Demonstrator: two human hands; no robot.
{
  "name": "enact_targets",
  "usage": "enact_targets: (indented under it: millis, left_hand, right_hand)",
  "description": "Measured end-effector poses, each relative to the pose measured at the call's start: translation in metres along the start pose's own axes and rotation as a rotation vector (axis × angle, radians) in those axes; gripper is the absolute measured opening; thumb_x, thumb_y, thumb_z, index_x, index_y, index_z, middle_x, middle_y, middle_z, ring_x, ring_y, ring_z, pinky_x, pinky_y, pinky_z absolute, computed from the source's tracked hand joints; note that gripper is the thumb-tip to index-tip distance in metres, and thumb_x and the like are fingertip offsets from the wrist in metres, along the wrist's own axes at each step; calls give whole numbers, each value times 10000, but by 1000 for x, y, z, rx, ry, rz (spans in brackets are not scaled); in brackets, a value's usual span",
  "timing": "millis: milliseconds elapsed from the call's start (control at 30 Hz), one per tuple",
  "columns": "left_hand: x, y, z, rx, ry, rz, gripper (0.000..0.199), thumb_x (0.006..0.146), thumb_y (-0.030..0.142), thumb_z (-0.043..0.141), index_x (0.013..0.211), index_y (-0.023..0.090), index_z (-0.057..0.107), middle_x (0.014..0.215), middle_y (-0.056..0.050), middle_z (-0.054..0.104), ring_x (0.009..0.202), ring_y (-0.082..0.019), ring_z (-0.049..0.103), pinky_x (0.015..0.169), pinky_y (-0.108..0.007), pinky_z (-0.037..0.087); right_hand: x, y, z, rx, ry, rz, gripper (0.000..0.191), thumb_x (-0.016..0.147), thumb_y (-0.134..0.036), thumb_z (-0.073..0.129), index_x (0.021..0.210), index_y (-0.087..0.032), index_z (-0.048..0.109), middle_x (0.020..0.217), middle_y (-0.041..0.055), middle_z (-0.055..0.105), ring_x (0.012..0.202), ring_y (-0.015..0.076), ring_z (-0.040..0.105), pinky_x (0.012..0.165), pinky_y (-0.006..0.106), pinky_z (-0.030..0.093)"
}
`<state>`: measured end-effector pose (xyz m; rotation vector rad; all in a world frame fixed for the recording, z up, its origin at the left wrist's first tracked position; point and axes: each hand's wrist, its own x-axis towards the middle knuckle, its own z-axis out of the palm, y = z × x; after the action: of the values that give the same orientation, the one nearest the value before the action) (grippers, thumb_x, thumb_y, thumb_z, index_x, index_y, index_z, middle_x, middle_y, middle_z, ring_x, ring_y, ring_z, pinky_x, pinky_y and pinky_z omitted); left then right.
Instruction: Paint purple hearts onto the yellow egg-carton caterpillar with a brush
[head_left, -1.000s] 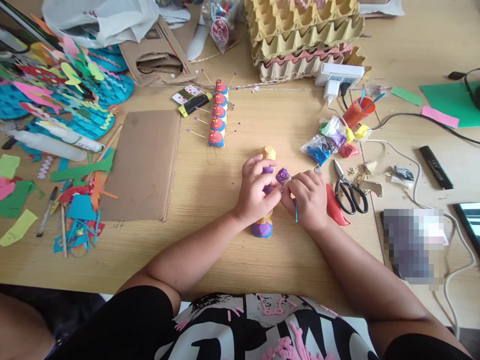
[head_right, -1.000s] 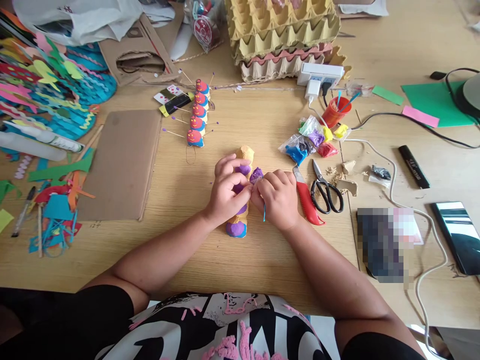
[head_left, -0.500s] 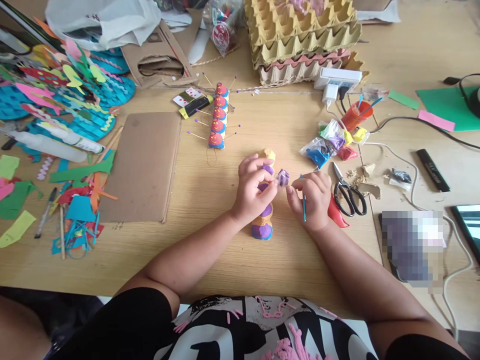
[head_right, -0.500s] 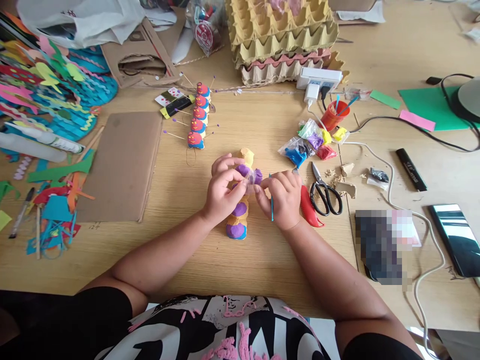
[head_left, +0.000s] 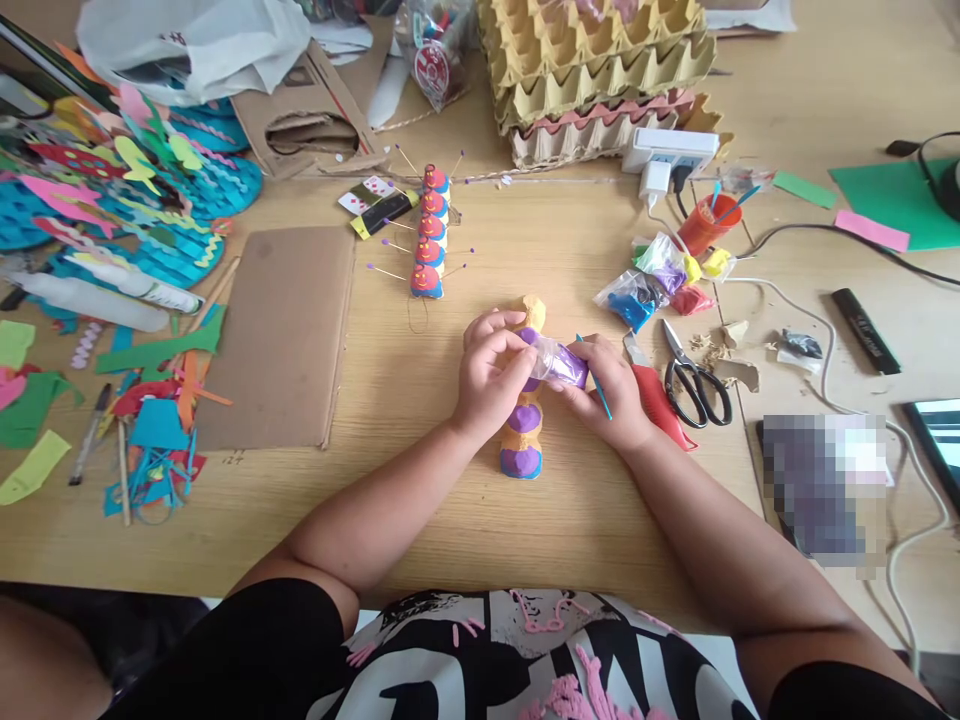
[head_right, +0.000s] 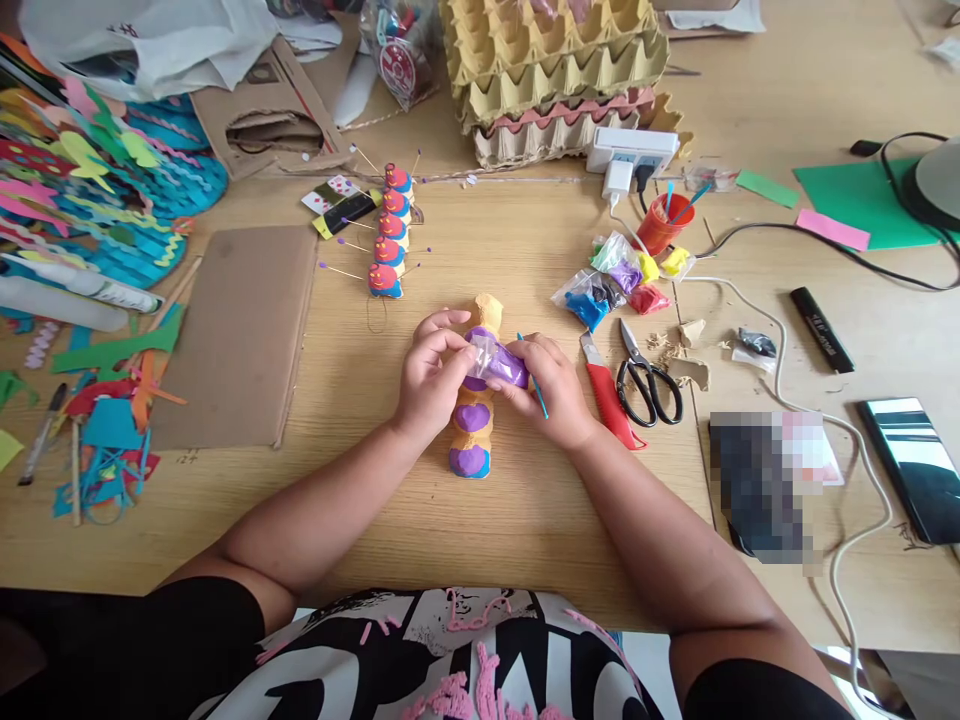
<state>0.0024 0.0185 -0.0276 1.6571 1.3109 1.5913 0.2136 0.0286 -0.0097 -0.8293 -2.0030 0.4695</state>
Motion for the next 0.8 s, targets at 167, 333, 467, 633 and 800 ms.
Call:
enact_targets:
  millis: [167, 333, 467, 633, 800]
  left_hand:
    - [0, 5, 2, 34, 25, 30, 101, 1067, 378, 796, 1071, 280, 771, 1381, -83, 737, 1424, -277, 675, 1314, -504, 499]
    - [1, 4, 2, 28, 1, 80, 182, 1114, 477, 749, 1091, 311, 820, 1393, -73, 733, 1463, -268, 648, 1313, -494, 516]
    - [1, 6, 0, 42, -17, 103, 276, 1173, 509, 630, 1133, 328, 835, 1387, -73, 740, 1478, -261, 637, 1344, -519, 516]
    - [1, 13, -3, 209, -70, 248, 186, 1119, 467, 734, 1099, 301, 814, 1390, -76, 729, 1508, -270, 604, 1405, -548, 467]
    - [0, 12, -1, 162, -44, 245, 183, 1138, 432, 719, 1057, 292, 805, 1374, -71, 741, 1535, -267, 567, 1385, -545, 479]
  right_hand:
    - [-1, 0, -1, -81, 27, 8, 274, 1133, -522, 724, 1211, -273, 637, 932, 42, 678, 805, 244, 630, 706, 385, 504]
    - [0, -1, 1, -81, 30, 46, 270, 1137, -498, 721, 1271, -269, 669, 957, 54, 726, 800, 244, 663, 710, 391, 547]
    - [0, -2, 2, -63, 58, 75, 395, 1129, -523, 726, 1439, -280, 692, 1035, 91, 798, 860, 284, 730, 762, 442, 616]
    - [1, -5, 0, -35, 97, 94, 417, 1121, -491, 746, 1490, -297, 724, 1031, 89, 816, 862, 292, 752, 772, 453, 641]
    - [3, -9, -1, -40, 113, 134, 353, 1087, -571, 790, 1275, -272, 788, 938, 64, 793, 783, 253, 716, 723, 408, 609]
